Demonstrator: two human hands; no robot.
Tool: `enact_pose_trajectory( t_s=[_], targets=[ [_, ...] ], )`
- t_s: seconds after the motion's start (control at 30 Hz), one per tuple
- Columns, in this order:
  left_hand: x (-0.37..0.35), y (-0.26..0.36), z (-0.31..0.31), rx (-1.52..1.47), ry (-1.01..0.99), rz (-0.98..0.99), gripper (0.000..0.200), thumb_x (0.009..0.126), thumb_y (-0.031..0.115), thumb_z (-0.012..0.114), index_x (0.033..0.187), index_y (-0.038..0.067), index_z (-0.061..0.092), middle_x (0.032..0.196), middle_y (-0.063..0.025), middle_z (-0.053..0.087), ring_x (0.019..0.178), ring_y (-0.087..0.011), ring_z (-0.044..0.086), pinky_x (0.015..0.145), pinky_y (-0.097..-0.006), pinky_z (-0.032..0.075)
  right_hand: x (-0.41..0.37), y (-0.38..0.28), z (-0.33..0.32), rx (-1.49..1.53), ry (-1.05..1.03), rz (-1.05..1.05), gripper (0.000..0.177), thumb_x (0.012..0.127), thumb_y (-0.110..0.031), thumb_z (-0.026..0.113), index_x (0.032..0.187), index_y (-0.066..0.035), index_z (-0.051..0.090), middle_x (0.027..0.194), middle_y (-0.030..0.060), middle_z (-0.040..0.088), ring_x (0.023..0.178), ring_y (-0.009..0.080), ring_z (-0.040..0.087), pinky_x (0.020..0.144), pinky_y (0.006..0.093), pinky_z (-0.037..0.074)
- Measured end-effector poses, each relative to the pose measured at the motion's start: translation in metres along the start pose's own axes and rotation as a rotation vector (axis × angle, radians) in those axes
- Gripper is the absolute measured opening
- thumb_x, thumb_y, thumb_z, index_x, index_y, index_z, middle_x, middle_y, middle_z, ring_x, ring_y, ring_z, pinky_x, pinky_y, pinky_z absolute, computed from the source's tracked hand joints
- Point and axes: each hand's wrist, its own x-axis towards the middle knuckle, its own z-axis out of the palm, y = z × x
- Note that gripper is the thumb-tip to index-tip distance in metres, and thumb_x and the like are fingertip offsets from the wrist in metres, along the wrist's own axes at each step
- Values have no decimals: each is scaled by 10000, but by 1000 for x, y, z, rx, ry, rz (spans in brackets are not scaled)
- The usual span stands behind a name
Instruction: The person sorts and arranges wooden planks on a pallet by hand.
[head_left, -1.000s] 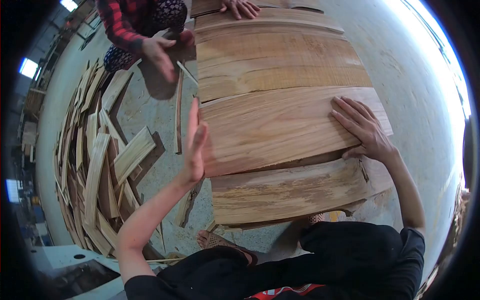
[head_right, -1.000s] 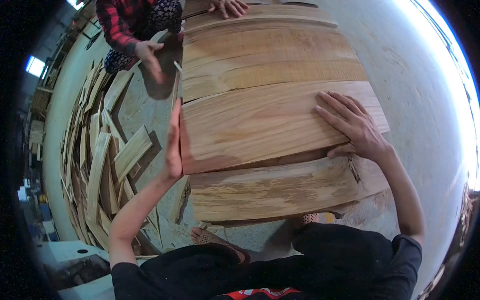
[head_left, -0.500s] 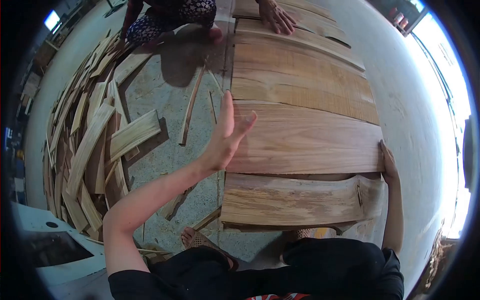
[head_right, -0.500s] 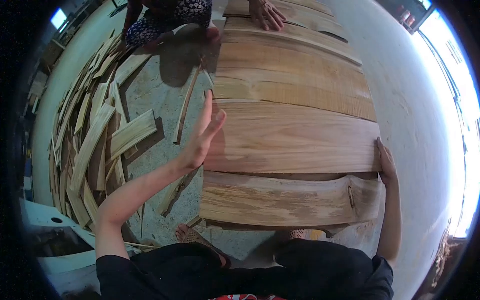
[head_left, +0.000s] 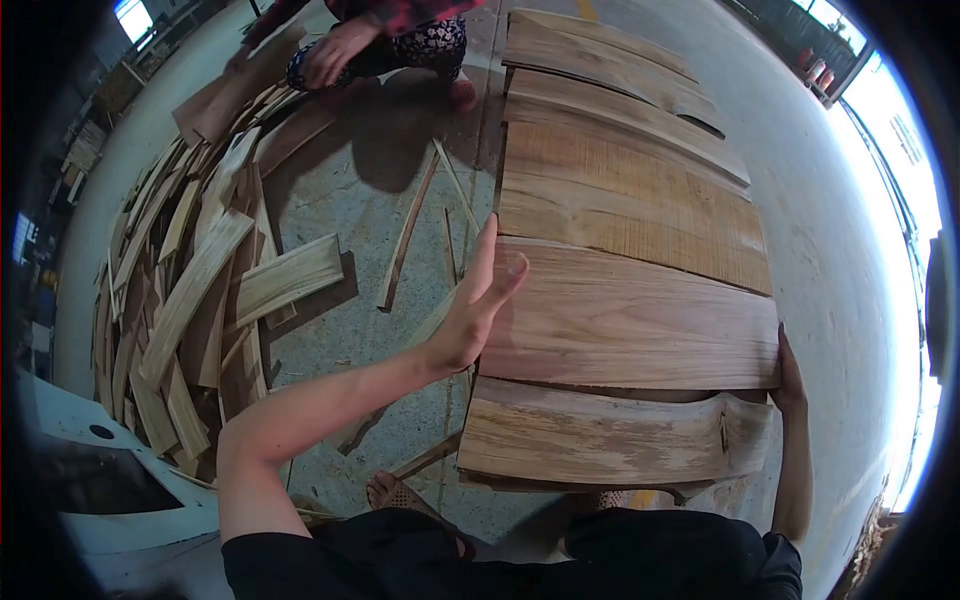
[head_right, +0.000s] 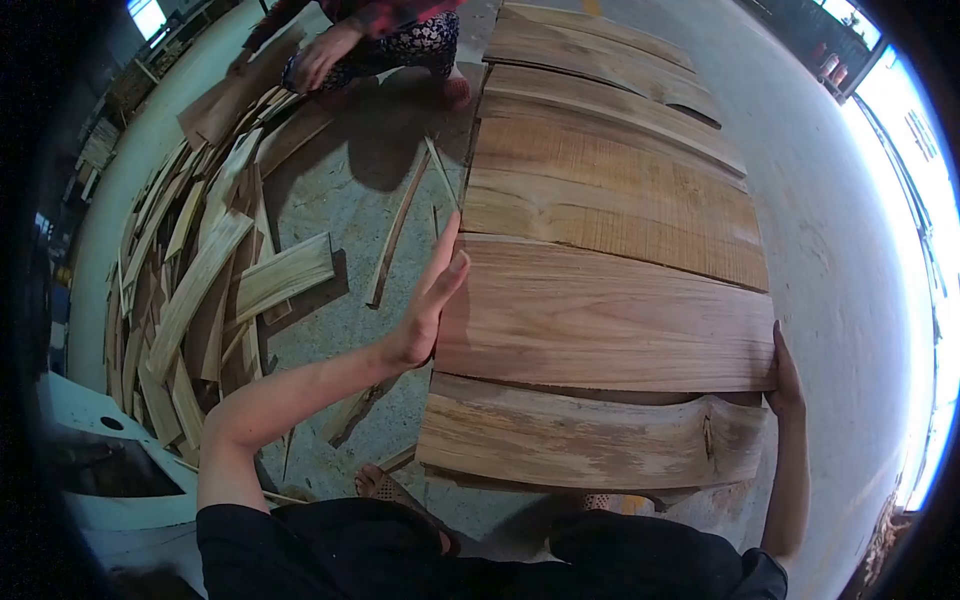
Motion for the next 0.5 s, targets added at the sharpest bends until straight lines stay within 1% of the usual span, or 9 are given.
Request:
enact_pose_trajectory(
  t_s=[0.07,0.1,0.17,0.23,0.3,0.37,0.43,0.47,0.5],
  targets=[
    [-1,-6,-4,7,15,35,1091,1014,689,452,1623,-71,-40,1725,-244,-24,1608,-335,-24,1289,-446,24,18,-3,-25,27,-198,91,740,1087,-575,413,1562,-7,418,1540,87,527,1420,196,477,1204,366,354],
    [3,-9,-5,37,62,53,1081,1016,692,440,1623,-75,-19,1722,-251,0,1606,-338,2,1289,-444,32,31,-7,-40,42,-297,137,742,1091,-579,390,1556,-3,427,1539,90,531,1425,190,472,1215,364,338],
    [20,-16,-12,96,154,89,1062,1020,697,415,1624,-83,22,1717,-264,50,1603,-345,56,1289,-438,47,70,-8,-46,-63,-175,3,793,1085,-615,346,1539,29,436,1484,121,581,1393,195,509,1215,353,330],
    [52,-37,-32,266,101,247,992,1038,662,390,1631,-69,75,1715,-258,90,1600,-315,91,1290,-398,65,113,-9,-55,-30,-170,-37,791,1080,-608,364,1541,30,434,1483,139,580,1374,204,535,1217,341,319],
    [85,-36,-36,45,134,114,897,1075,576,395,1637,-52,88,1724,-235,86,1603,-295,78,1290,-377,66,152,2,-57,-205,-101,-157,796,1068,-636,367,1497,21,499,1443,120,612,1277,207,600,1178,327,363],
    [101,-94,-32,-105,-15,310,793,1107,484,375,1643,-33,103,1732,-205,88,1604,-272,69,1292,-369,61,158,-11,-40,-178,-98,-110,789,1062,-644,381,1465,14,545,1416,111,635,1215,207,643,1143,319,404],
    [117,-89,-33,-139,-41,338,706,1130,397,347,1647,-21,111,1741,-167,86,1606,-251,57,1297,-370,53,135,-37,-1,65,-180,75,763,1060,-631,407,1445,7,572,1399,112,649,1190,206,664,1114,318,441],
    [115,-74,-26,-128,22,263,670,1138,357,330,1649,-18,110,1745,-145,82,1607,-242,48,1301,-376,47,148,-33,-4,88,-213,6,782,1061,-626,406,1498,16,497,1442,138,612,1263,217,623,1157,336,396],
    [121,-92,-34,28,-4,331,675,1138,376,323,1649,-13,118,1745,-136,89,1607,-236,51,1303,-382,49,159,-24,-14,106,-244,-49,811,1062,-621,404,1551,25,422,1484,164,575,1335,228,581,1201,354,351]
  ],
)
